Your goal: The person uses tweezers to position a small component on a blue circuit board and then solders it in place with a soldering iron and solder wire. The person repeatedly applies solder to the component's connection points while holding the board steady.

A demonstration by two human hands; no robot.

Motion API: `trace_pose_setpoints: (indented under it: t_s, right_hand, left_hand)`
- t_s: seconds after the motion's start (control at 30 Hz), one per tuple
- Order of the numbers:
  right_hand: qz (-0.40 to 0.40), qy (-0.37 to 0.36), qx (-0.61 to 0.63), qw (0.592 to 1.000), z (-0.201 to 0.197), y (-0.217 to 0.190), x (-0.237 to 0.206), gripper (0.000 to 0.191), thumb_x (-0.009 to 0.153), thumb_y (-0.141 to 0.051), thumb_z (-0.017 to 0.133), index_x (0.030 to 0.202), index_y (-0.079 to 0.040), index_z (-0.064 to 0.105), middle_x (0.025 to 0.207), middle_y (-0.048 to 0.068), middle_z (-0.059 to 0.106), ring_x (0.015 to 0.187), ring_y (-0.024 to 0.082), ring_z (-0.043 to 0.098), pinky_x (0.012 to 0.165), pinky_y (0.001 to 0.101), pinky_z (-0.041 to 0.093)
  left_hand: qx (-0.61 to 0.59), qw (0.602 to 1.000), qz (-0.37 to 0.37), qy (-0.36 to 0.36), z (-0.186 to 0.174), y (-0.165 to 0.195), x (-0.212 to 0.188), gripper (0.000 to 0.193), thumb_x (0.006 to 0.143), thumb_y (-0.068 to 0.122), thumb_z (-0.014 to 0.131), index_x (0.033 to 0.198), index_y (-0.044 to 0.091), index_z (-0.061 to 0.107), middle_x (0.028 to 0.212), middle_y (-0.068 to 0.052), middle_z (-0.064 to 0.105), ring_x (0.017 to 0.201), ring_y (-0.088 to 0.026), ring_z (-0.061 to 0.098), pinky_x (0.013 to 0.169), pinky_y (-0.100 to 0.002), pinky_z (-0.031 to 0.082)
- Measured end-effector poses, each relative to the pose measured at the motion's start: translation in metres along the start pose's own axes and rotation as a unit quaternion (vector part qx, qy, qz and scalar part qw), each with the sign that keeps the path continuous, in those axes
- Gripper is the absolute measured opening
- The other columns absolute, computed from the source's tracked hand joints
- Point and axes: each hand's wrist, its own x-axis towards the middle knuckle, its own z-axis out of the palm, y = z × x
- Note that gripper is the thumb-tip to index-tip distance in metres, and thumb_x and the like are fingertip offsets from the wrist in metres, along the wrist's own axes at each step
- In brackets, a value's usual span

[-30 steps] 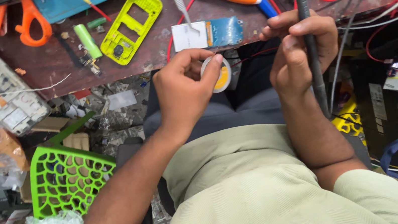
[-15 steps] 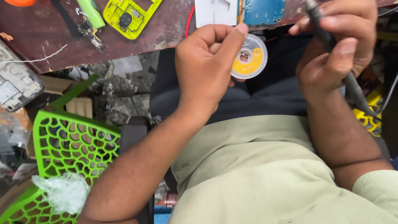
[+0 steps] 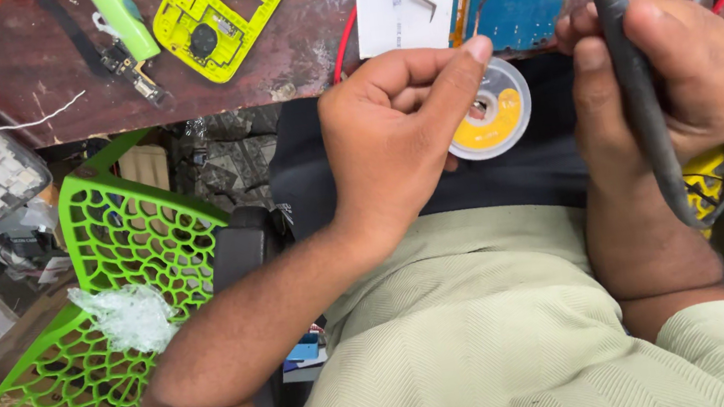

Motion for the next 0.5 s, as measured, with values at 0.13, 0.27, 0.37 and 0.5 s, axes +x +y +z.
trace_pose_setpoints:
  t_s: [0.13,0.27,0.37,0.5]
  right_hand:
    - [-0.011,0.006,-0.013,1.000,-0.004,0.008,-0.002,0.025,0.102,-0.001,0.079,0.121,0.002,0.062,0.112,0.023,0.065,0.088,0.033,0.074,0.078,0.0385,0.066]
    - [-0.003,0.024,0.027,0.999,-0.007,0.024,-0.013,0.029,0.096,-0.005,0.081,0.116,0.002,0.060,0.113,0.022,0.063,0.083,0.032,0.074,0.075,0.0371,0.068]
    - [-0.027,0.041,0.083,0.995,-0.008,0.043,-0.020,0.030,0.093,-0.006,0.080,0.112,0.001,0.057,0.105,0.020,0.063,0.076,0.030,0.073,0.068,0.0358,0.066]
    - [-0.057,0.029,0.108,0.992,-0.012,0.058,-0.024,0.031,0.091,-0.003,0.078,0.112,0.001,0.056,0.101,0.020,0.063,0.075,0.031,0.073,0.066,0.0375,0.066]
  left_hand:
    - [-0.021,0.999,-0.016,-0.032,-0.002,0.006,-0.001,0.026,0.097,0.018,0.075,0.105,-0.006,0.074,0.079,-0.004,0.073,0.065,-0.002,0.066,0.049,-0.018,0.049]
    - [-0.054,0.996,-0.053,-0.054,-0.006,0.009,-0.001,0.030,0.097,0.015,0.074,0.117,-0.007,0.071,0.089,-0.007,0.075,0.072,-0.004,0.068,0.055,-0.019,0.053]
    - [-0.129,0.982,-0.123,-0.068,-0.010,0.010,0.001,0.032,0.095,0.011,0.073,0.120,-0.009,0.070,0.095,-0.010,0.076,0.078,-0.009,0.072,0.059,-0.024,0.058]
    - [-0.178,0.963,-0.182,-0.086,-0.016,0.013,0.005,0.034,0.095,0.009,0.073,0.123,-0.011,0.070,0.099,-0.013,0.077,0.080,-0.013,0.074,0.064,-0.028,0.062]
